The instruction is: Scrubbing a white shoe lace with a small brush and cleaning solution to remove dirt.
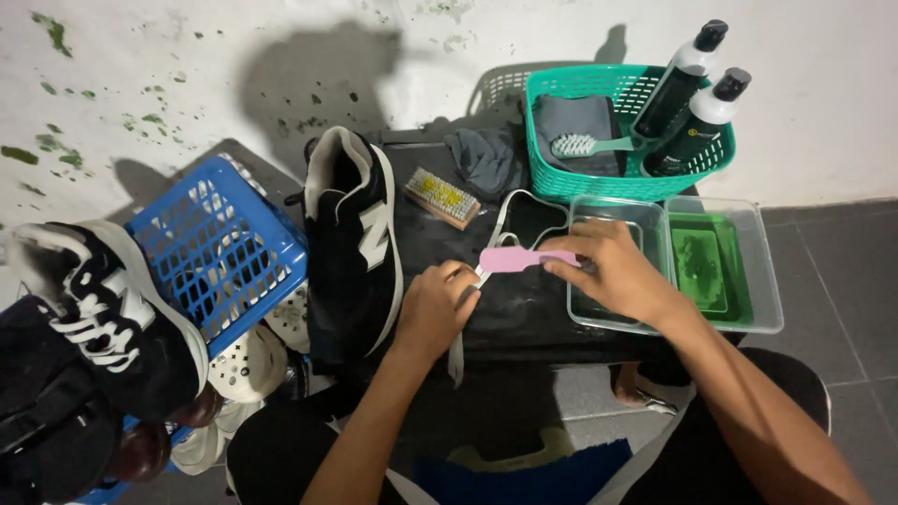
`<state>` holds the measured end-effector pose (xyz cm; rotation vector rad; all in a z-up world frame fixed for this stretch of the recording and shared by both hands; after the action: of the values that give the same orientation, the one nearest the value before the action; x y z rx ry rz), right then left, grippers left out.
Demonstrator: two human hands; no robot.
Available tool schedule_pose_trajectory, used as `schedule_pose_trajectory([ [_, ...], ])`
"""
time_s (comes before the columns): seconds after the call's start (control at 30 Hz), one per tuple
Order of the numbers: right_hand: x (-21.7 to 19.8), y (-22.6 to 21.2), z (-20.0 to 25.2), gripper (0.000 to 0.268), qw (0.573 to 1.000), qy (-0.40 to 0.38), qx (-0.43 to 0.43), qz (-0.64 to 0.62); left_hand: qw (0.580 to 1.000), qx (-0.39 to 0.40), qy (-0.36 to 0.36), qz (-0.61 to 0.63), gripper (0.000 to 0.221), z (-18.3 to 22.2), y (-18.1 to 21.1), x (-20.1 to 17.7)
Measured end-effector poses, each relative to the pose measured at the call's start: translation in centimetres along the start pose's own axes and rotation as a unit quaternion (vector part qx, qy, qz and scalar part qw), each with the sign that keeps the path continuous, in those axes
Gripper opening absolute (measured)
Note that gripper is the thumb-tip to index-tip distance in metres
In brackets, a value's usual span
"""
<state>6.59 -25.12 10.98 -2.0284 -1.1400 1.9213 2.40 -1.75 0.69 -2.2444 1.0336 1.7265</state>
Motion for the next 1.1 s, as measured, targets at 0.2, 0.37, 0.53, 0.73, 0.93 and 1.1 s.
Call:
schedule_pose_trajectory([
  [0.2,0.2,2.1,0.5,0.018,0.982,0.083,0.016,0.166,1.000,-0.014,-0.019,-0.008,0.010,-0.1,0.3,-0.2],
  [0.37,0.1,1.0,0.1,0.014,0.998,0.053,-0.025,0.038,1.000,0.005,-0.002,-0.026,0.011,0.2,-0.4,0.9],
  [0.53,0.0,2.2,-0.2,0.016,0.990,0.114,-0.012,0.087,1.000,-0.004,-0.013,-0.023,0.012,-0.2,-0.2,0.2],
  [0.73,0.7,2.7,0.4,0.018,0.993,0.034,0.042,0.106,0.999,-0.009,-0.007,0.035,0.015,-0.1,-0.2,0.0],
  [0.93,1.3,1.8,0.5,0.016,0.995,0.032,0.006,0.099,0.998,-0.019,-0.009,0.056,0.017,-0.4,0.1,-0.6],
  [1.1,1.0,2.9,0.5,0.018,0.982,0.094,0.007,0.163,0.994,-0.041,-0.006,0.098,0.016,-0.6,0.5,-1.4],
])
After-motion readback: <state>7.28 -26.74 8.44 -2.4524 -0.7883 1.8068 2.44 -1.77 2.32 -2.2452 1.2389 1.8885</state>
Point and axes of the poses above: each hand's wrist, its own z-axis away from the middle knuckle, its own x-axis out of the palm, y = z × x, the point moved 3 cm from there along -z, towards the middle knuckle, and after that the axes turned 12 degrees about x, right-handed, at the moved point
